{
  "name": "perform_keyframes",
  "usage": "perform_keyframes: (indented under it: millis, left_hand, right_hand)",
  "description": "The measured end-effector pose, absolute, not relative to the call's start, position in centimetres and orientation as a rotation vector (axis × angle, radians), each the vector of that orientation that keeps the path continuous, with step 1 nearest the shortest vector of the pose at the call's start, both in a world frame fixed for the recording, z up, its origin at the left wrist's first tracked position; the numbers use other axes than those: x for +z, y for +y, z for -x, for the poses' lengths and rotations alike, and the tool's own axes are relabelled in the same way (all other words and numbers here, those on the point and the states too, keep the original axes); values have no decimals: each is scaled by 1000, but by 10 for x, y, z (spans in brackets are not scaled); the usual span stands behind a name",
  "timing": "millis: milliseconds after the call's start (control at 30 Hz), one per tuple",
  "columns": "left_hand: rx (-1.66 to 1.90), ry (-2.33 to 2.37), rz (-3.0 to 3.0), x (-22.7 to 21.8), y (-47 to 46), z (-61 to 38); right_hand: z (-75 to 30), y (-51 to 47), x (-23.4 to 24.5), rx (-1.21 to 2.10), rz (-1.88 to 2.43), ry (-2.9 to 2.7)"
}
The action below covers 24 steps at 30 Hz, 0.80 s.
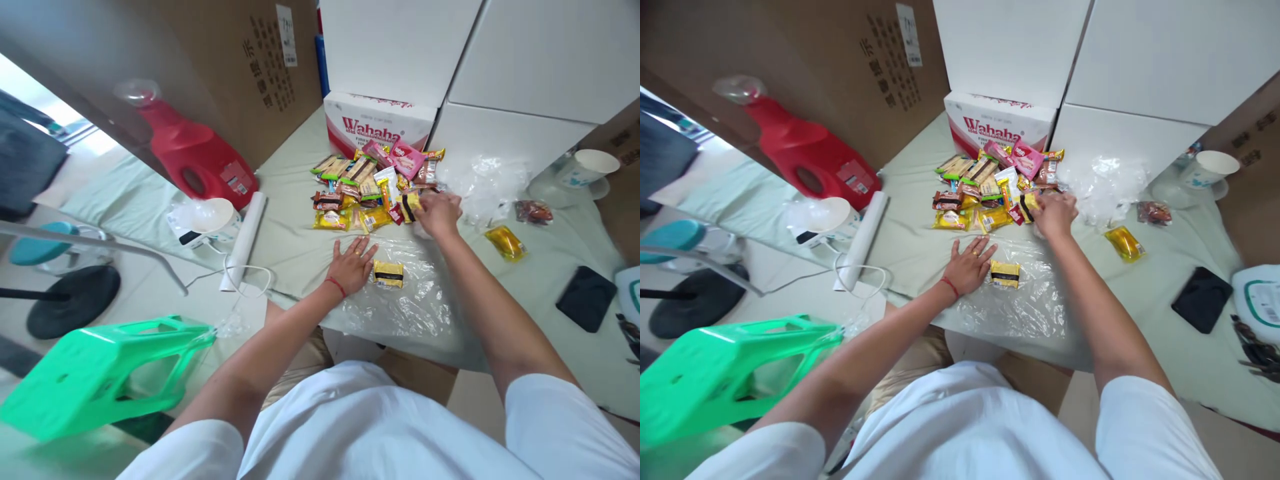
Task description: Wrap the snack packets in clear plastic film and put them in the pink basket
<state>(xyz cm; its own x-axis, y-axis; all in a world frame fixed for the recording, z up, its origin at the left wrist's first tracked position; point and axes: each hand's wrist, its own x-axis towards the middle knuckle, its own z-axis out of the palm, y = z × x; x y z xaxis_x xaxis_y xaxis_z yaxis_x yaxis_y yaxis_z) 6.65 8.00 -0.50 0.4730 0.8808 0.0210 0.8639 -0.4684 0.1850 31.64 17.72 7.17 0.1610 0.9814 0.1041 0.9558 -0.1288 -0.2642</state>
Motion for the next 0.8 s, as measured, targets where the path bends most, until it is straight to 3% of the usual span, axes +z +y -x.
perform_keyframes:
  millis: [100, 167, 333, 500, 800]
  left_hand:
    - [199, 1522, -2565, -5, 80, -66]
    - [208, 1516, -2560, -5, 80, -66]
    - [187, 1500, -2562, -4, 80, -66]
    - [200, 1527, -2568, -5, 79, -67]
    - [224, 1525, -2573, -9, 79, -67]
  right_hand:
    - [-330, 156, 97, 144, 1854, -1986]
    - [-334, 137, 109, 349, 1674, -2130]
    - [-313, 97, 85, 732, 1323, -2492]
    - [-294, 82, 52, 559, 1553, -2606]
    - [-275, 57, 54, 392, 1568, -2776]
